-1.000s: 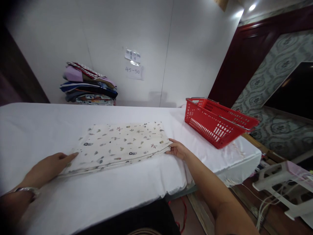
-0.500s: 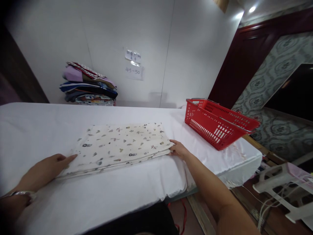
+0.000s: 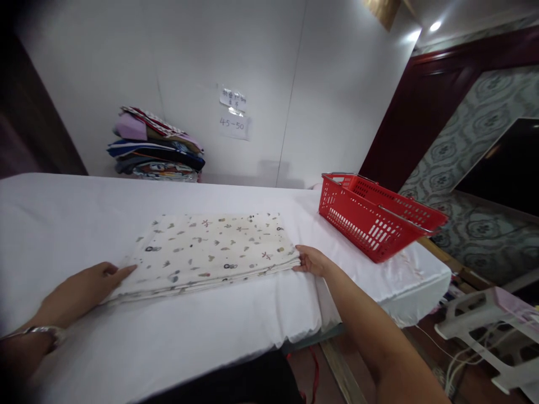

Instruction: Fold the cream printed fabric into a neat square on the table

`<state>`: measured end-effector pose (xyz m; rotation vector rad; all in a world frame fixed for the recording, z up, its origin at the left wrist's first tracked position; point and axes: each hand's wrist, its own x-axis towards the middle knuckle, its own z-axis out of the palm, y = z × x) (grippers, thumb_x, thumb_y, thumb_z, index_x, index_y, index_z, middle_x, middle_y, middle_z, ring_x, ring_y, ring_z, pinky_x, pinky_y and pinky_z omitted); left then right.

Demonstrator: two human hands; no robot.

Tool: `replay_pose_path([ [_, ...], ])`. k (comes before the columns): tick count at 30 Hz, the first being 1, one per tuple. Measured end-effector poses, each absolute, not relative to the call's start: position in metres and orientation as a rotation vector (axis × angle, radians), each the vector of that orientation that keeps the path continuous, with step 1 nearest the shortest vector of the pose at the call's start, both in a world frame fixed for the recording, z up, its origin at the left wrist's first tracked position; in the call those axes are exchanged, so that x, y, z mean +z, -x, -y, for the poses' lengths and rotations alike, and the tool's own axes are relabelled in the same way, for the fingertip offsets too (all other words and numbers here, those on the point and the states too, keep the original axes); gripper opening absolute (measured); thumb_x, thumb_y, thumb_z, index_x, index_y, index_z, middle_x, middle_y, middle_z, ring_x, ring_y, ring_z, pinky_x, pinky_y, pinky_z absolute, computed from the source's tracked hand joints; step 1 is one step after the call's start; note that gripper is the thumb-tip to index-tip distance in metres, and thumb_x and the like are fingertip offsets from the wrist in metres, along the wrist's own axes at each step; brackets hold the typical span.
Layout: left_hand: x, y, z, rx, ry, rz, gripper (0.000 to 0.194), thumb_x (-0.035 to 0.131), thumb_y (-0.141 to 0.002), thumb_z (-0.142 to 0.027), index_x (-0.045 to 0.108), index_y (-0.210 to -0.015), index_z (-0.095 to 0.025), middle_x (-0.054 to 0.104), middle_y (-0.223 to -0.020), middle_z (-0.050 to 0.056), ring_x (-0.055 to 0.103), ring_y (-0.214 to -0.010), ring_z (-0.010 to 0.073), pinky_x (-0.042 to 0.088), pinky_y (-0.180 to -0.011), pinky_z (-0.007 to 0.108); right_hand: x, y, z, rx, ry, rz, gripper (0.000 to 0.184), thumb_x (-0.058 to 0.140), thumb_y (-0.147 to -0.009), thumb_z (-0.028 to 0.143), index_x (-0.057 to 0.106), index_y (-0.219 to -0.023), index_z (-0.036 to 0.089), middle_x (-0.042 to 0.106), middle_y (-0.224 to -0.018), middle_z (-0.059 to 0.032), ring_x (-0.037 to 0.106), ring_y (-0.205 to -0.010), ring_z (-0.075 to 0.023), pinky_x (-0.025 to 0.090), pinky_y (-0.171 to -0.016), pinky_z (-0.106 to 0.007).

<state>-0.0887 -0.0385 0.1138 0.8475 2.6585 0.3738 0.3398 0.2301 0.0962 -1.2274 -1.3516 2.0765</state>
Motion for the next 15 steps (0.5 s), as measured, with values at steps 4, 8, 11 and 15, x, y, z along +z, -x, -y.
replay_pose_path([
  [4, 0.113, 0.088, 0.038, 0.371, -0.845, -2.673, 0.055, 0.038, -0.069, -0.069, 0.055, -0.091, -0.021, 0.064, -0.095, 0.009, 0.057, -0.083, 0.0283, 0.040, -0.061, 0.032, 0.096, -0.332, -0.228, 2.003, 1.310, 1.442, 0.046, 0.062, -0.079, 0.033, 0.045, -0.119, 0.016, 0.065, -0.081, -0.0066, 0.065, -0.068, -0.0164, 0.058, -0.055, -0.029],
  [8, 0.116, 0.088, 0.038, 0.349, -0.897, -2.657, 0.053, 0.038, -0.071, -0.066, 0.056, -0.086, -0.019, 0.064, -0.089, 0.009, 0.057, -0.080, 0.0277, 0.040, -0.062, 0.032, 0.097, -0.328, -0.232, 1.893, 1.349, 1.481, 0.072, 0.070, -0.069, 0.015, 0.034, -0.131, 0.017, 0.064, -0.078, -0.0041, 0.061, -0.058, -0.0143, 0.056, -0.046, -0.028],
  [11, 0.119, 0.076, 0.036, 0.349, -0.981, -2.581, 0.048, 0.041, -0.071, -0.062, 0.058, -0.077, -0.017, 0.066, -0.082, 0.009, 0.058, -0.078, 0.0266, 0.040, -0.064, 0.032, 0.104, -0.335, -0.245, 1.752, 1.330, 1.553, 0.070, 0.068, -0.069, 0.014, 0.037, -0.131, 0.019, 0.064, -0.076, -0.0032, 0.059, -0.057, -0.0131, 0.054, -0.047, -0.026],
  [15, 0.117, 0.037, 0.033, 0.416, -1.199, -2.441, 0.044, 0.042, -0.072, -0.058, 0.059, -0.065, -0.018, 0.066, -0.075, 0.008, 0.059, -0.073, 0.0246, 0.036, -0.061, 0.030, 0.108, -0.351, -0.266, 1.273, 1.536, 1.685, 0.052, 0.064, -0.068, 0.015, 0.053, -0.119, 0.016, 0.064, -0.070, -0.0025, 0.059, -0.057, -0.0131, 0.053, -0.050, -0.025],
])
